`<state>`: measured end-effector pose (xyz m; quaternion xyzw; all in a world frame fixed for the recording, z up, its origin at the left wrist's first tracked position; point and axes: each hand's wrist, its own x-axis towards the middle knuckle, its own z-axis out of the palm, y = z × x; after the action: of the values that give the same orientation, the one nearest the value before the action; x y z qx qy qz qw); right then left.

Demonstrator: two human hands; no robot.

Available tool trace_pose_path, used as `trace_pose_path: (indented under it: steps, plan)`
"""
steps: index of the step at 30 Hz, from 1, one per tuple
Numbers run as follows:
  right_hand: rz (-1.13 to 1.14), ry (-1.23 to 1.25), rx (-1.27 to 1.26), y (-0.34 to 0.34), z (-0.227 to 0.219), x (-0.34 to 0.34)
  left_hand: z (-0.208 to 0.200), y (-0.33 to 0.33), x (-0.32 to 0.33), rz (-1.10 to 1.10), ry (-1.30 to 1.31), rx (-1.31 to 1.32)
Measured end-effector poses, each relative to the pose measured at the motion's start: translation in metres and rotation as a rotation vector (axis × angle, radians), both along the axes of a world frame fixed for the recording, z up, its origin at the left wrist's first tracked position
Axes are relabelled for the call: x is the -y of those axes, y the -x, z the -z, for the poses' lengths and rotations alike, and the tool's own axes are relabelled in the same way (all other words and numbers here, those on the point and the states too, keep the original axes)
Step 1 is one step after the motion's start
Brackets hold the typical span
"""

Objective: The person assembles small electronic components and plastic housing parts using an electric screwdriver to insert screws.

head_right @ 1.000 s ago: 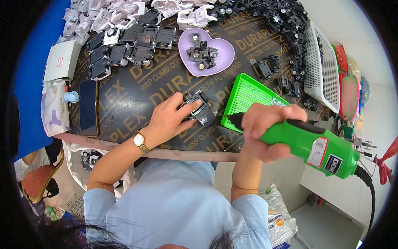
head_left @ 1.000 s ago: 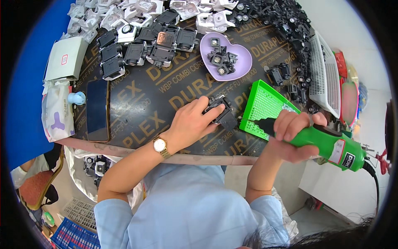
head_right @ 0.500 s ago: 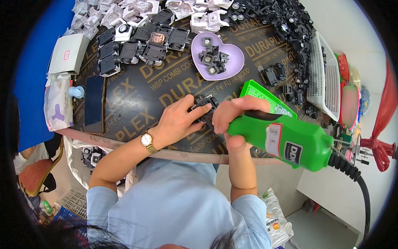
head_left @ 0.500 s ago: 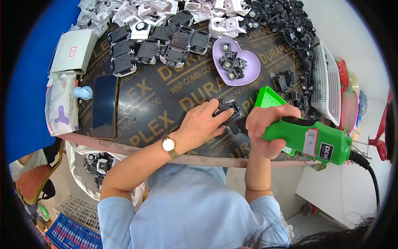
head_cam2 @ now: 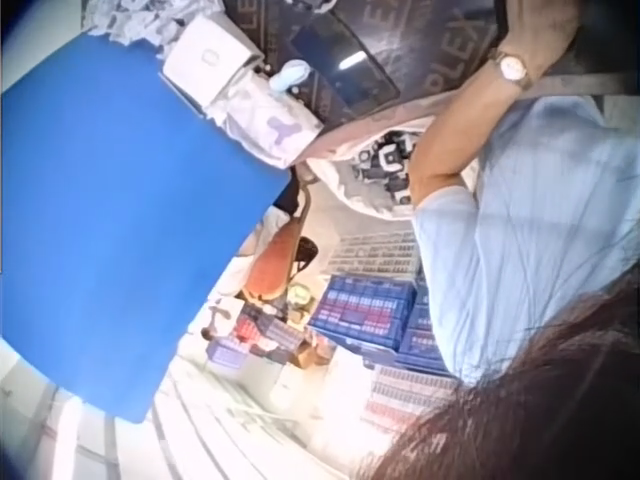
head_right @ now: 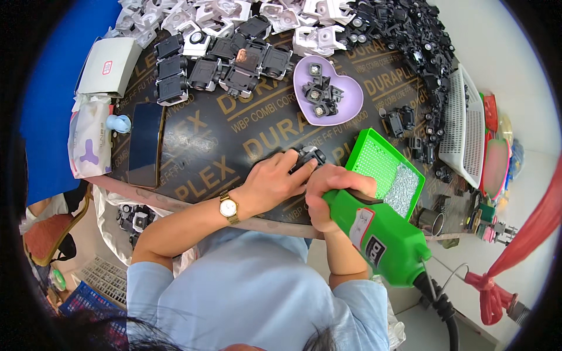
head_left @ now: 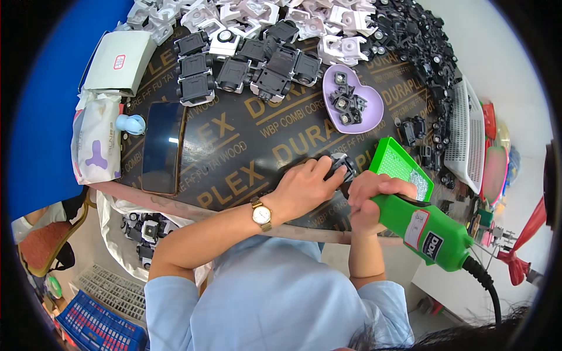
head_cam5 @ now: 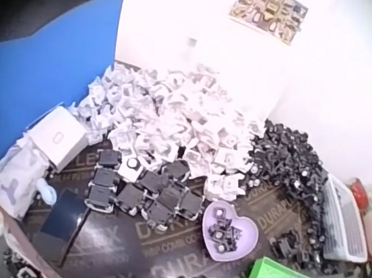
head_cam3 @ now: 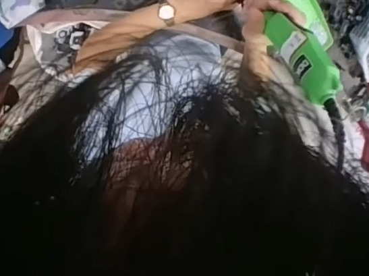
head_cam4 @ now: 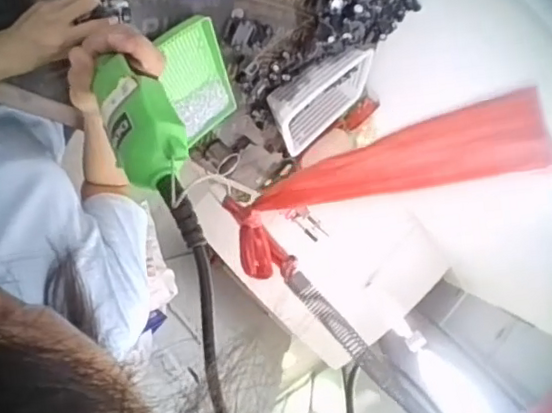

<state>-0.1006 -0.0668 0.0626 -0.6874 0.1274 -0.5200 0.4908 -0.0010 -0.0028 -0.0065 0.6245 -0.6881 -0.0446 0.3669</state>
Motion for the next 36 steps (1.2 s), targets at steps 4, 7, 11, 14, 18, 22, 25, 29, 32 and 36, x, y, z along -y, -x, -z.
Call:
trace_pose_path:
  steps: [4,7,11,14,18,22,25,29,32,36]
  plan:
    - [-0.003,-0.022,0.006,-0.003,0.0,0.004,0.002,-0.007,0.004,0.053,0.023,-0.119]
    - [-0.193,0.021,-0.075,-0.005,-0.004,0.014,-0.001,-0.011,0.005,0.096,-0.063,-0.211]
    - [-0.452,-0.082,0.021,0.006,-0.003,0.033,-0.006,-0.013,0.007,0.129,-0.129,-0.256]
    - [-0.418,-0.06,0.086,0.001,-0.004,0.031,-0.005,-0.015,0.007,0.143,-0.147,-0.272]
    - [-0.509,-0.002,0.041,0.004,0.0,0.039,-0.007,-0.018,0.007,0.145,-0.184,-0.233]
    - [-0.373,-0.115,0.041,0.003,0.001,0.03,-0.005,-0.014,0.009,0.157,-0.192,-0.255]
    - [-0.378,-0.126,0.035,0.004,0.0,0.027,-0.003,-0.013,0.007,0.158,-0.173,-0.266]
    - [-0.381,-0.112,0.006,0.005,-0.001,0.026,-0.003,-0.011,0.007,0.144,-0.157,-0.239]
    - [-0.311,-0.14,0.054,0.007,-0.008,0.019,-0.007,-0.011,0.006,0.124,-0.152,-0.18]
    - [-0.258,-0.03,0.24,0.033,-0.036,0.024,-0.016,-0.016,0.002,0.093,-0.226,-0.21]
